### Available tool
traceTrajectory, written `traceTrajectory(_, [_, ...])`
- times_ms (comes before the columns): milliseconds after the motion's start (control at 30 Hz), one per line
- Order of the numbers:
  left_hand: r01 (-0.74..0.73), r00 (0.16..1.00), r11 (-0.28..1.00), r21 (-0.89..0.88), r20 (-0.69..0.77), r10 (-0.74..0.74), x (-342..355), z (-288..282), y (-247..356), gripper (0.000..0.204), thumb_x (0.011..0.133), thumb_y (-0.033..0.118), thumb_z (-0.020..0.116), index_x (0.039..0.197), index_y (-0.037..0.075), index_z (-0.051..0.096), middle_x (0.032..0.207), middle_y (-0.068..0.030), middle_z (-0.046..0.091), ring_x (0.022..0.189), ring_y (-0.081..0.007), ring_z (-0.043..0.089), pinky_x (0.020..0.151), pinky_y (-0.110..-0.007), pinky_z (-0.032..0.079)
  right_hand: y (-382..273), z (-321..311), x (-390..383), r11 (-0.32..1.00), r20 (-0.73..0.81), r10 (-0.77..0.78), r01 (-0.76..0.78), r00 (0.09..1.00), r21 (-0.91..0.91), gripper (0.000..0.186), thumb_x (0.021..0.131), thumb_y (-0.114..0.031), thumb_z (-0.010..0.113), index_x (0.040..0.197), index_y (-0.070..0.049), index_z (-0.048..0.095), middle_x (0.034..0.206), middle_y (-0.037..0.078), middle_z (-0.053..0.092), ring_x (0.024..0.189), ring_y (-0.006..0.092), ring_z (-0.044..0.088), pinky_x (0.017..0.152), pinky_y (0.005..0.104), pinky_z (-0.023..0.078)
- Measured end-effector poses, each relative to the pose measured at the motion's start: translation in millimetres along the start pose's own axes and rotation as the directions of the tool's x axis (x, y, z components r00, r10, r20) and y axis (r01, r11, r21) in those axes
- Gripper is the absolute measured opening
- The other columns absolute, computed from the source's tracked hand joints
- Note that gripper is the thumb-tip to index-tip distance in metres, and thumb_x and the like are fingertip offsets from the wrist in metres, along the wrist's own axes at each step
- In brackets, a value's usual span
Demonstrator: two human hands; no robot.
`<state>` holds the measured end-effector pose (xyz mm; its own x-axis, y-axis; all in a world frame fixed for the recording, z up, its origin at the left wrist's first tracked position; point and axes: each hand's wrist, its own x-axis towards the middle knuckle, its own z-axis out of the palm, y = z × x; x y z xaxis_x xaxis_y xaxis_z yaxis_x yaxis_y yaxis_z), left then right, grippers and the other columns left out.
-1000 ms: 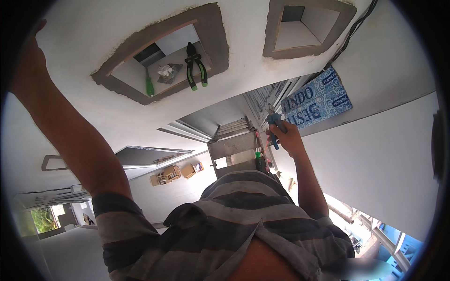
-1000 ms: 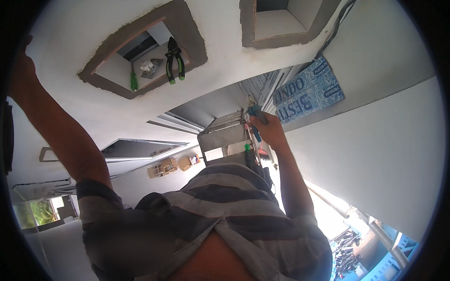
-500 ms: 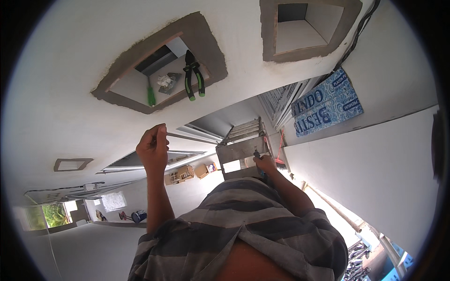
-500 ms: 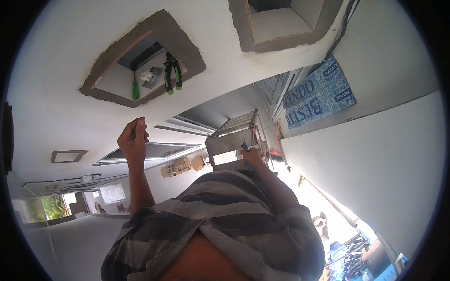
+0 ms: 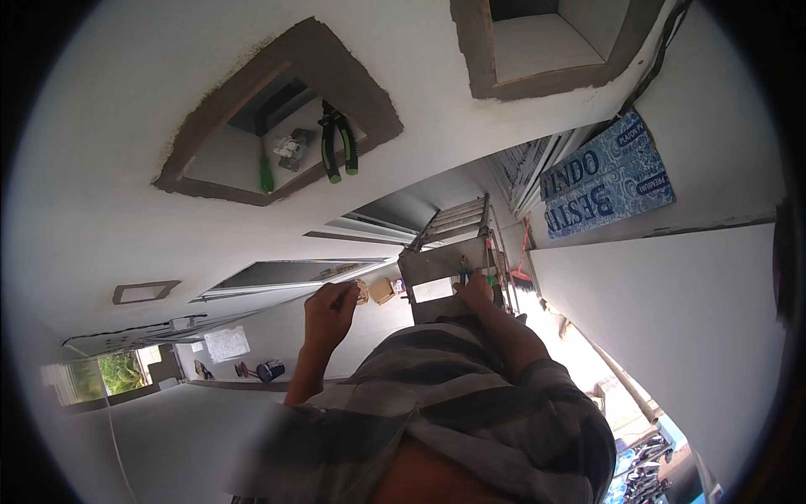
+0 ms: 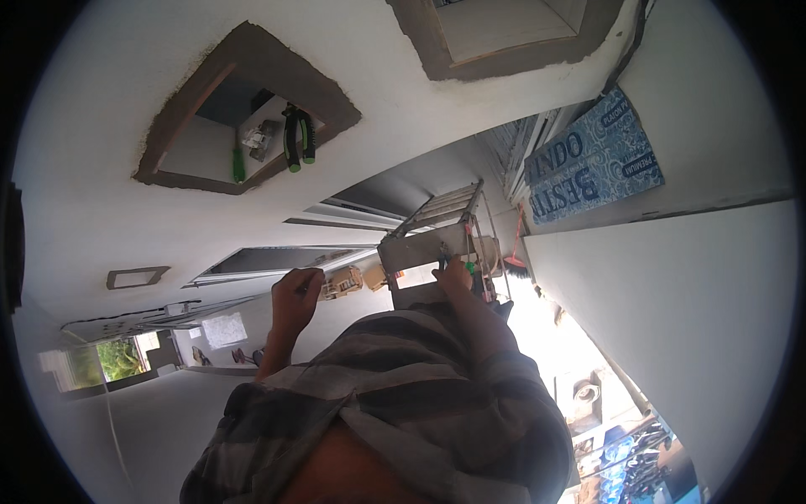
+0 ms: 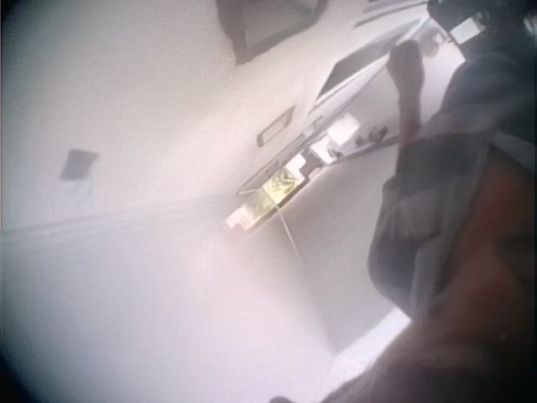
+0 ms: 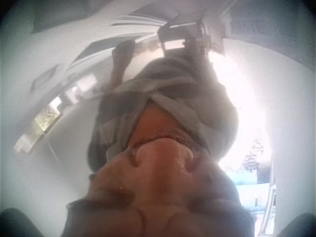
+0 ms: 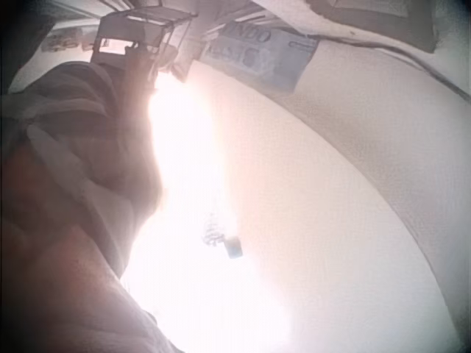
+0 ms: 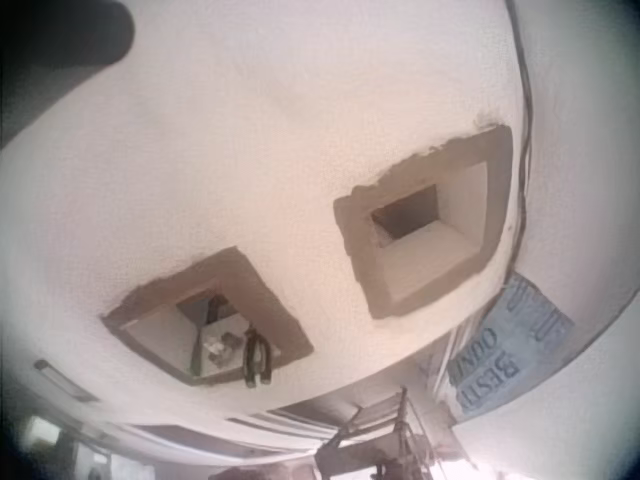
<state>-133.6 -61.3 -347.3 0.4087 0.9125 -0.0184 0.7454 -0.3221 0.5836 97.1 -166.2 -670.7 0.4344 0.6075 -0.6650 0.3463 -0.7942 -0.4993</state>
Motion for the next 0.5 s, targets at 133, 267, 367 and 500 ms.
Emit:
traceTrajectory(133, [-0.073, 0.997, 0.997, 0.015, 0.029, 0.072, 9, -2, 1, 0.014, 0.093, 0.015, 0.073, 0.098, 0.002, 0.076, 0.088, -0.0155, 0.073, 0.073, -0.0270, 0.072, 0.069, -0.036, 0.057, 19, 30, 21, 0.999, -0.004, 0.005, -0.005, 1.000, 0.035, 0.061, 0.082, -0.033, 0.079, 0.124, 0.002, 0.052, 0.119, 0.029, 0.066, 0.114, 0.0445, 0.066, 0.095, 0.0525, 0.055])
traceTrajectory(267, [-0.163, 0.984, 0.986, 0.042, -0.062, 0.166, 21, -7, -1, 0.015, 0.093, 0.015, 0.074, 0.099, 0.001, 0.075, 0.089, -0.0158, 0.073, 0.072, -0.0266, 0.072, 0.067, -0.035, 0.057, 52, 56, 42, 0.984, 0.009, -0.161, 0.162, 0.987, -0.081, 0.041, 0.081, -0.020, 0.071, 0.111, 0.005, 0.060, 0.111, 0.031, 0.069, 0.105, 0.0455, 0.069, 0.091, 0.0525, 0.057])
traceTrajectory(367, [-0.148, 0.967, 0.988, 0.038, -0.203, 0.152, 44, -21, 7, 0.015, 0.092, 0.013, 0.075, 0.100, 0.000, 0.075, 0.088, -0.0147, 0.073, 0.072, -0.0231, 0.072, 0.063, -0.033, 0.057, 39, 39, 37, 0.972, 0.063, -0.185, 0.192, 0.981, -0.136, 0.035, 0.085, -0.019, 0.065, 0.110, 0.004, 0.064, 0.112, 0.031, 0.070, 0.109, 0.0449, 0.069, 0.094, 0.0509, 0.057])
traceTrajectory(500, [-0.216, 0.870, 0.974, 0.076, -0.437, 0.227, 91, -45, 19, 0.025, 0.089, 0.011, 0.078, 0.111, 0.002, 0.073, 0.097, -0.0128, 0.070, 0.070, -0.0185, 0.069, 0.059, -0.031, 0.056, 32, 14, 27, 0.972, 0.036, -0.201, 0.204, 0.979, -0.115, 0.034, 0.085, -0.021, 0.065, 0.111, 0.002, 0.068, 0.114, 0.027, 0.071, 0.109, 0.0428, 0.069, 0.094, 0.0497, 0.057])
